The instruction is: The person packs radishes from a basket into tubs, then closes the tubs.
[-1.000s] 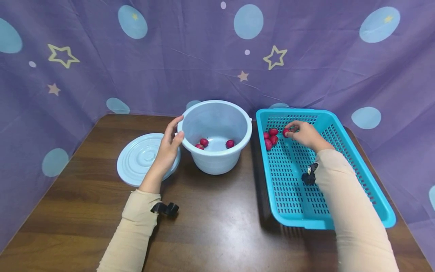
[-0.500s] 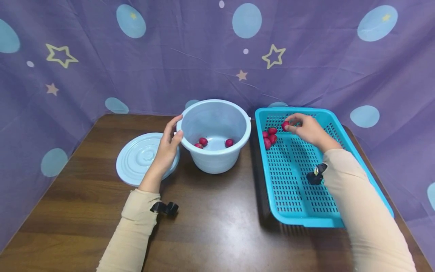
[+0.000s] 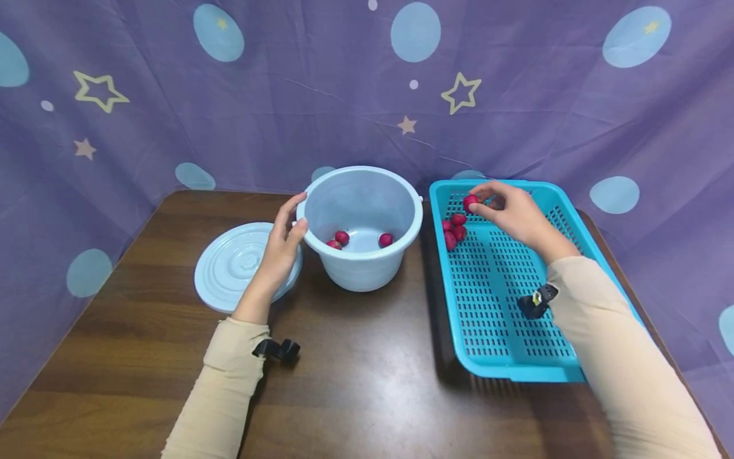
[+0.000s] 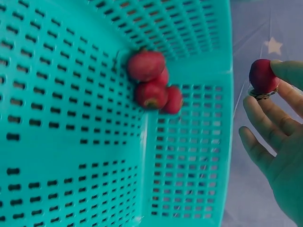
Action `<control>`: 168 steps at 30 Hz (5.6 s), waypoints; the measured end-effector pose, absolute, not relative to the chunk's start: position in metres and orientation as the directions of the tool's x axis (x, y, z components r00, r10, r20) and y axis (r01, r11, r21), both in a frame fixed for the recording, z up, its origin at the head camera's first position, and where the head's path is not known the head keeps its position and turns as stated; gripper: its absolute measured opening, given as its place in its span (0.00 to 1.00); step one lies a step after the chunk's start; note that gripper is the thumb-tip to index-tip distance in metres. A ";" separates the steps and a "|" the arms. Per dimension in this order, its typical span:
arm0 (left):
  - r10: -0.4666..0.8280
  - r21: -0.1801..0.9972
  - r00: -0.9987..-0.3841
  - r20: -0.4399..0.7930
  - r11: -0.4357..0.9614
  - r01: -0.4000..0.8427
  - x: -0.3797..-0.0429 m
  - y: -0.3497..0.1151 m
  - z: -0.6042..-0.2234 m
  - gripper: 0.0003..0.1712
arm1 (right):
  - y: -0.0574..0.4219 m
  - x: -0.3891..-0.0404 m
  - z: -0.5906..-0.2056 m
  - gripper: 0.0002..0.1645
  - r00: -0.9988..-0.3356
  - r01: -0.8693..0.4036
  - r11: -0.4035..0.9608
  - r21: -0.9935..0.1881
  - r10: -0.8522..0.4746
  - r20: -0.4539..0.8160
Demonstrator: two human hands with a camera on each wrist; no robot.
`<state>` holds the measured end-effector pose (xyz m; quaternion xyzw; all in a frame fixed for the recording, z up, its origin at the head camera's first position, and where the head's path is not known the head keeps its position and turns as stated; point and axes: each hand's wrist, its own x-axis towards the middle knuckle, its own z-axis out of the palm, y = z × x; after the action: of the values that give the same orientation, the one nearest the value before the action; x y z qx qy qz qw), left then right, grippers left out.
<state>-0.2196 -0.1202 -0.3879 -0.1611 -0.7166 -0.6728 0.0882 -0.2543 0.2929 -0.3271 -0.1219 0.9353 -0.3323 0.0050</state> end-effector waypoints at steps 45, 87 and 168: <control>0.114 0.936 -0.930 0.349 0.015 0.352 -0.219 -0.120 -0.388 0.34 | 0.171 -0.202 -0.291 0.19 -0.844 -0.509 0.516 -0.689 -0.458 0.280; 0.109 0.937 -0.933 0.343 0.035 0.348 -0.219 -0.120 -0.386 0.34 | 0.183 -0.210 -0.293 0.18 -0.775 -0.605 0.503 -0.617 -0.550 0.311; 0.109 0.930 -0.926 0.361 0.030 0.366 -0.219 -0.121 -0.388 0.34 | 0.268 -0.294 -0.387 0.22 -0.987 -0.076 0.840 -0.537 -0.139 -0.078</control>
<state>-0.2192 -0.1211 -0.3881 -0.1668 -0.7115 -0.6760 0.0952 -0.2941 0.2681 -0.3866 -0.0562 0.9576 -0.2769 0.0570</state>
